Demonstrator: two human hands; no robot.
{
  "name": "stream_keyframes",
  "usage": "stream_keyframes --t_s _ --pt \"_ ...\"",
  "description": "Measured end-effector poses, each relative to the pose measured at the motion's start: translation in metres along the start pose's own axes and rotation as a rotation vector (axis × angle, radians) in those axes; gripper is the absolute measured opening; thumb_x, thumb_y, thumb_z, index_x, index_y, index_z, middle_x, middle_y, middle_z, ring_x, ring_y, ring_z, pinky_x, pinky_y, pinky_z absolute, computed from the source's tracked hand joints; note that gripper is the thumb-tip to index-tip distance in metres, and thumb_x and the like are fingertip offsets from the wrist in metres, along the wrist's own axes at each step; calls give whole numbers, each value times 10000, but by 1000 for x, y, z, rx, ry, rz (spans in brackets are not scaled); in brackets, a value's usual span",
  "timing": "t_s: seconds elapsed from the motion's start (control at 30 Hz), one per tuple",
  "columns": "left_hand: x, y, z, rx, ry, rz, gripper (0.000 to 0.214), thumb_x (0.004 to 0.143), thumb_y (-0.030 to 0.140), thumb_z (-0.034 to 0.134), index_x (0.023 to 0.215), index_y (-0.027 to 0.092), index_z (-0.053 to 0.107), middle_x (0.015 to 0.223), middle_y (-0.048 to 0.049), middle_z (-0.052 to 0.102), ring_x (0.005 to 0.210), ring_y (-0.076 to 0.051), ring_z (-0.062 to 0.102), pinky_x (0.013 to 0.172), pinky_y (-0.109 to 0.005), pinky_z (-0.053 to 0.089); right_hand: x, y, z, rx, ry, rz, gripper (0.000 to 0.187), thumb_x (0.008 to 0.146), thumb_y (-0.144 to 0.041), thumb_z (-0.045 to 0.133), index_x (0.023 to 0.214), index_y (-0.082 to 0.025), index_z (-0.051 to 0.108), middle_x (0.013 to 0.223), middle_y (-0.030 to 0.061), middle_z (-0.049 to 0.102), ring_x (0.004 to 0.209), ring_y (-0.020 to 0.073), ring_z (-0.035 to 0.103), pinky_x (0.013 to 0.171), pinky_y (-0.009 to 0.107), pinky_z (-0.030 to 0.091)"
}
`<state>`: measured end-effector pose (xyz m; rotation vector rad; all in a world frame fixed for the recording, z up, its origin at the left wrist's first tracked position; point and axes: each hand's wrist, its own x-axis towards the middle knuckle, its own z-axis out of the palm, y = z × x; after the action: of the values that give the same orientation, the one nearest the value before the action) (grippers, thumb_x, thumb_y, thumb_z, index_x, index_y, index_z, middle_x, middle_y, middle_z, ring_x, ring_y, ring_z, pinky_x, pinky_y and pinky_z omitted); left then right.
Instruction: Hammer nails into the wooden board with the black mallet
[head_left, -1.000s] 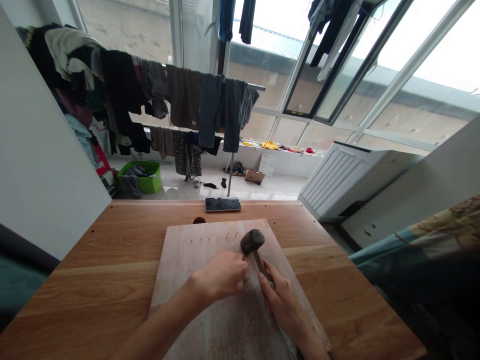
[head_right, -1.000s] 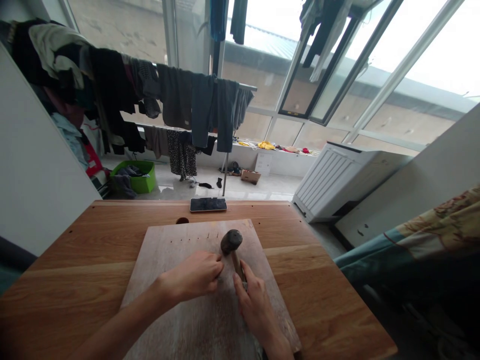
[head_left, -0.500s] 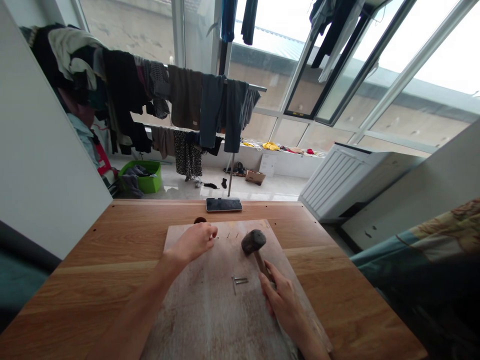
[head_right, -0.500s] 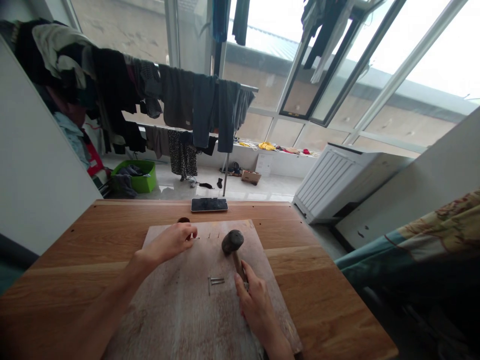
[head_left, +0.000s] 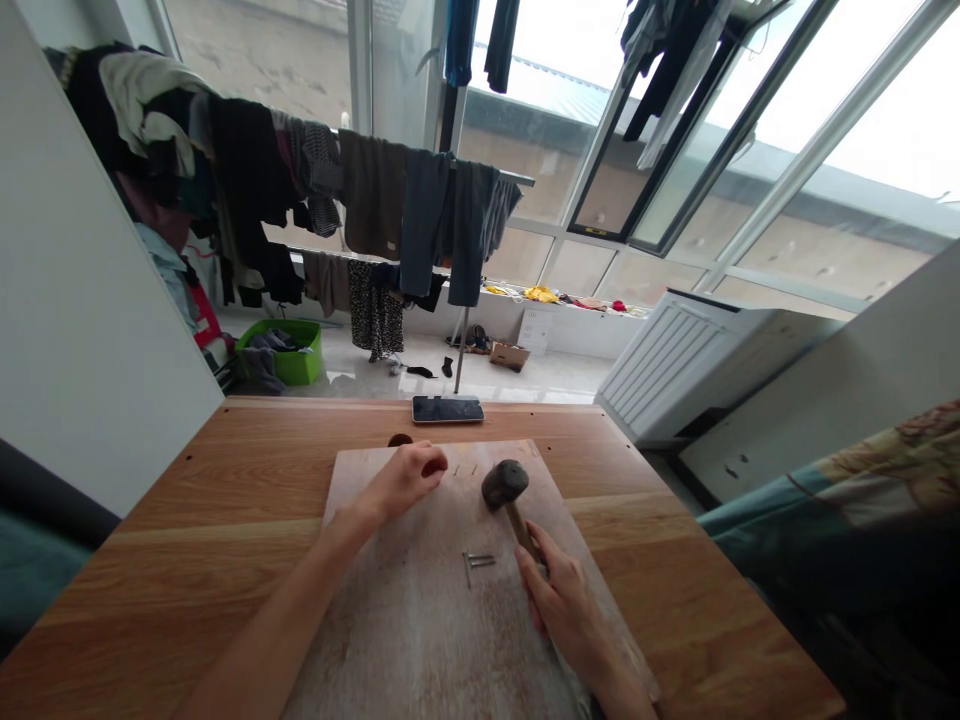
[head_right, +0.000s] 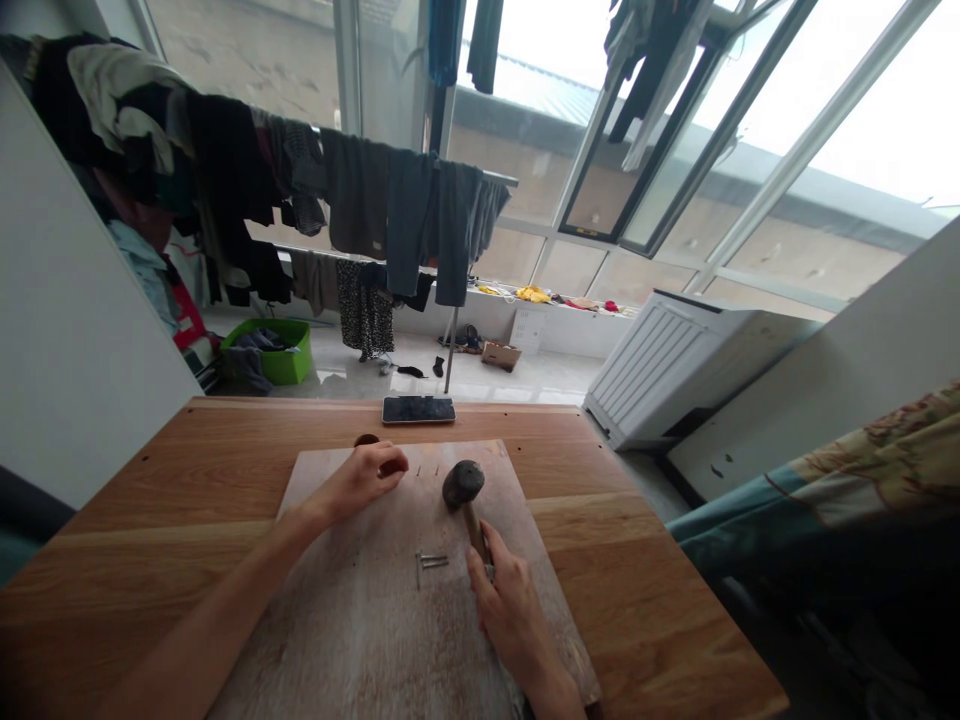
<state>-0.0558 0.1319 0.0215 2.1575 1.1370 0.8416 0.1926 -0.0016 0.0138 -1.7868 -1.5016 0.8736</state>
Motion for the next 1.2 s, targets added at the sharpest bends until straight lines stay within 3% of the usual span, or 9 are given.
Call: stream_keyframes --t_s 0.2,0.4,0.53,0.73,0.9,1.07,1.2 --pt "-1 -18 10 -195 54 -89 137 819 204 642 928 159 712 831 -36 731 762 -167 680 734 -261 526 1 -10 2 53 -44 -7 562 907 -511 493 1303 -145 652 568 -5 606 402 166 537 427 267 441" --pt "-2 -25 11 -269 66 -113 170 794 224 662 950 169 703 821 -34 750 764 -175 708 747 -276 555 10 -29 17 77 -78 -63 589 938 -530 453 1354 -139 596 547 -37 562 364 133 496 403 237 440" --pt "-1 -29 12 -315 80 -97 297 777 207 669 1072 174 683 800 -16 747 743 -170 713 739 -276 561 20 -43 29 -12 -47 -166 538 957 -492 461 1360 -164 602 590 -9 614 496 165 593 537 253 510" --pt "-1 -28 12 -286 108 -38 248 764 147 642 1008 167 676 750 6 718 686 -137 673 659 -223 510 25 -52 40 -141 -51 -254 471 962 -371 463 1348 -148 616 861 86 728 839 231 679 788 301 511" --pt "0 -28 14 -282 72 -48 311 755 161 647 1065 170 629 794 8 676 682 -128 638 635 -225 494 22 -47 38 -123 -49 -258 477 962 -384 462 1344 -149 626 845 84 726 799 223 668 776 301 507" --pt "-1 -6 1 -77 96 -44 291 712 302 756 901 173 575 907 -3 583 659 -111 531 596 -240 448 13 -27 23 -33 -17 -90 552 939 -513 482 1349 -174 626 707 40 681 574 199 637 548 274 501" --pt "-5 34 -7 17 -183 75 95 792 246 667 759 191 596 788 11 595 692 -134 547 629 -253 417 4 -9 6 -66 12 -30 551 913 -529 501 1315 -185 657 726 47 698 553 207 647 521 289 509"
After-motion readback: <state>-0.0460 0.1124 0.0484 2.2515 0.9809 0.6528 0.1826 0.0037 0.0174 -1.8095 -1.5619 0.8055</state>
